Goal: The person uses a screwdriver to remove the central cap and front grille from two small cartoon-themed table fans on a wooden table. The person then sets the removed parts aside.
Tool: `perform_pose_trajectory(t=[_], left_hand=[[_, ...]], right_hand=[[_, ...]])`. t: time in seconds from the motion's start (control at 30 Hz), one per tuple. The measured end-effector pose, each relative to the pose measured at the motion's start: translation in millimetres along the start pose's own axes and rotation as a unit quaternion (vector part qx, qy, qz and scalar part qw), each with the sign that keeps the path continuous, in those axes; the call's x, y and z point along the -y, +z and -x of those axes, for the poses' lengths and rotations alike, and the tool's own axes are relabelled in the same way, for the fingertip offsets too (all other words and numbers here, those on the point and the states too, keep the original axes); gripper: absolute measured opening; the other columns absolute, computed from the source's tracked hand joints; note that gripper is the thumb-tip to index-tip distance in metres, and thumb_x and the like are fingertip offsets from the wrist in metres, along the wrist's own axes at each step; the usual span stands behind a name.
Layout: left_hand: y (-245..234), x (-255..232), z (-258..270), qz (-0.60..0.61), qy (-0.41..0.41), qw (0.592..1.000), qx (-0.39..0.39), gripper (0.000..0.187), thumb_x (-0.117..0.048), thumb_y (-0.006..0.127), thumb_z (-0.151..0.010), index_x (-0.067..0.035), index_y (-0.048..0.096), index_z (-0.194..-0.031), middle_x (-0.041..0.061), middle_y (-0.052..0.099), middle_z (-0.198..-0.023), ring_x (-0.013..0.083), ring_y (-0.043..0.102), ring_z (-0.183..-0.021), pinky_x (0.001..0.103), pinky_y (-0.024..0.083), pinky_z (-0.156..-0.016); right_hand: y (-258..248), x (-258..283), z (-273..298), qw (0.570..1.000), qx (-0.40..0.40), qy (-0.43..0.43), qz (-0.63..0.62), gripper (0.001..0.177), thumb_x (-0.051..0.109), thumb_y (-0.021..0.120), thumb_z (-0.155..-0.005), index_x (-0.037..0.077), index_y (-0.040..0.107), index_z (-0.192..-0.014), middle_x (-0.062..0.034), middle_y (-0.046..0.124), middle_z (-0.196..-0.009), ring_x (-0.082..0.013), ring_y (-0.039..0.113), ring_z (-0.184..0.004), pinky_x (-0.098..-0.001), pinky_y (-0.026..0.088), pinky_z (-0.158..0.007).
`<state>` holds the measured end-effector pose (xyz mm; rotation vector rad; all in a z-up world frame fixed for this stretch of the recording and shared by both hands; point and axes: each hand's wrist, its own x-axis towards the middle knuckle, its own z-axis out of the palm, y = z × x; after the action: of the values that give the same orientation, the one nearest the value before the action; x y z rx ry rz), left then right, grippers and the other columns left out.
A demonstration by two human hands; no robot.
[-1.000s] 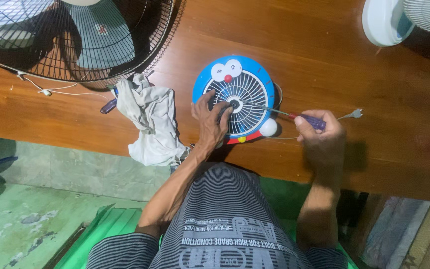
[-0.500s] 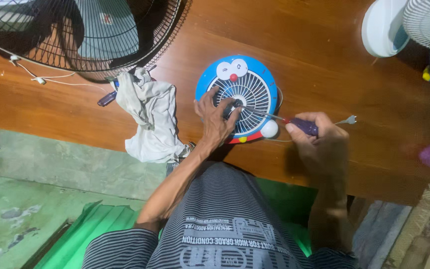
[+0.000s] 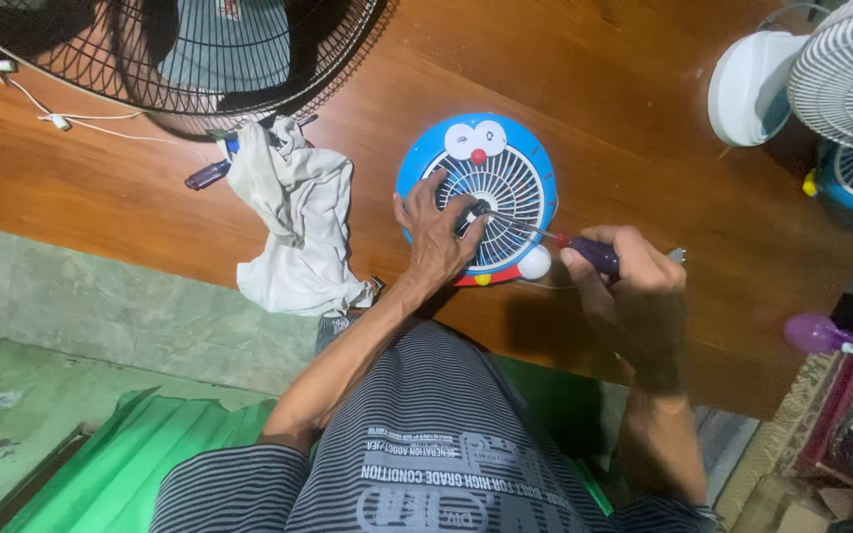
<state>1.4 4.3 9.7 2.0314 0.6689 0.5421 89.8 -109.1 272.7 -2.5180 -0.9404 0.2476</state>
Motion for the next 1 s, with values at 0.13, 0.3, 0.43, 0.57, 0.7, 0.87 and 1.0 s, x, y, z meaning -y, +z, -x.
perform_pose_trajectory(t=[0.13,0.3,0.43,0.57,0.7,0.87,1.0], left_hand=[[-1.6,-2.4,-0.9,0.004,-0.005,1.0,0.004,0.032,-0.032,0.086,-0.079,-0.017,0.075,-0.105,0.021,0.046,-0.147,0.0392,0.036,-0.142,0.075,0.008,-0.115],[-4.7,-3.6,-1.9,0.004,-0.014,1.0,0.024,0.031,-0.032,0.085,-0.08,-0.016,0.075,-0.105,0.022,0.046,-0.147,0.0398,0.034,-0.142,0.075,0.007,-0.115],[-6.4,-5.1,-3.0,0.007,-0.016,1.0,0.023,0.032,-0.032,0.085,-0.08,-0.016,0.075,-0.106,0.021,0.046,-0.146,0.0398,0.034,-0.143,0.075,0.007,-0.115],[-6.3,-4.5,-3.3,0.006,-0.015,1.0,0.022,0.031,-0.031,0.084,-0.08,-0.016,0.076,-0.106,0.021,0.046,-0.147,0.0396,0.034,-0.143,0.075,0.007,-0.115],[-3.9,-3.5,-1.2,0.007,-0.014,1.0,0.017,0.031,-0.03,0.085,-0.08,-0.016,0.076,-0.106,0.021,0.046,-0.147,0.0393,0.035,-0.143,0.075,0.007,-0.115],[-1.8,-2.9,2.1,0.017,0.001,1.0,-0.009,0.027,-0.029,0.086,-0.081,-0.02,0.078,-0.105,0.02,0.045,-0.148,0.0393,0.036,-0.143,0.074,0.007,-0.117],[-1.9,-5.4,0.8,0.028,-0.012,1.0,-0.006,0.025,-0.026,0.086,-0.079,-0.021,0.078,-0.102,0.02,0.045,-0.148,0.0404,0.035,-0.143,0.074,0.005,-0.116]], right_hand=[[0.3,4.2,-2.3,1.0,0.002,-0.021,0.008,0.021,0.015,0.077,-0.096,-0.003,0.068,-0.103,-0.0172,0.072,-0.088,-0.0249,0.073,-0.073,-0.0357,0.057,-0.064],[4.3,7.4,-7.3,0.999,0.014,-0.04,0.001,0.02,0.014,0.076,-0.097,-0.003,0.068,-0.102,-0.0179,0.072,-0.086,-0.0256,0.074,-0.073,-0.0345,0.057,-0.062],[3.7,9.7,-10.8,0.997,0.022,-0.072,0.023,0.018,0.012,0.076,-0.095,-0.003,0.068,-0.102,-0.0187,0.072,-0.088,-0.0281,0.074,-0.077,-0.0363,0.058,-0.064],[1.9,16.9,-15.5,0.994,0.02,-0.097,0.054,0.022,0.013,0.077,-0.093,-0.002,0.067,-0.106,-0.019,0.072,-0.097,-0.0324,0.073,-0.086,-0.0393,0.058,-0.07],[-2.2,33.8,-23.8,0.985,0.051,-0.116,0.115,0.014,0.013,0.074,-0.094,0.005,0.07,-0.105,-0.0142,0.071,-0.098,-0.0305,0.072,-0.085,-0.0398,0.057,-0.072],[-0.5,52.3,-32.4,0.95,0.086,-0.199,0.225,0.01,0.008,0.067,-0.093,0.008,0.07,-0.102,-0.0075,0.063,-0.088,-0.0224,0.069,-0.081,-0.0358,0.056,-0.071],[10.9,54.4,-38.5,0.915,0.091,-0.273,0.282,0.003,0.008,0.065,-0.088,0.01,0.064,-0.09,-0.0052,0.061,-0.085,-0.0198,0.068,-0.08,-0.0335,0.057,-0.071]])
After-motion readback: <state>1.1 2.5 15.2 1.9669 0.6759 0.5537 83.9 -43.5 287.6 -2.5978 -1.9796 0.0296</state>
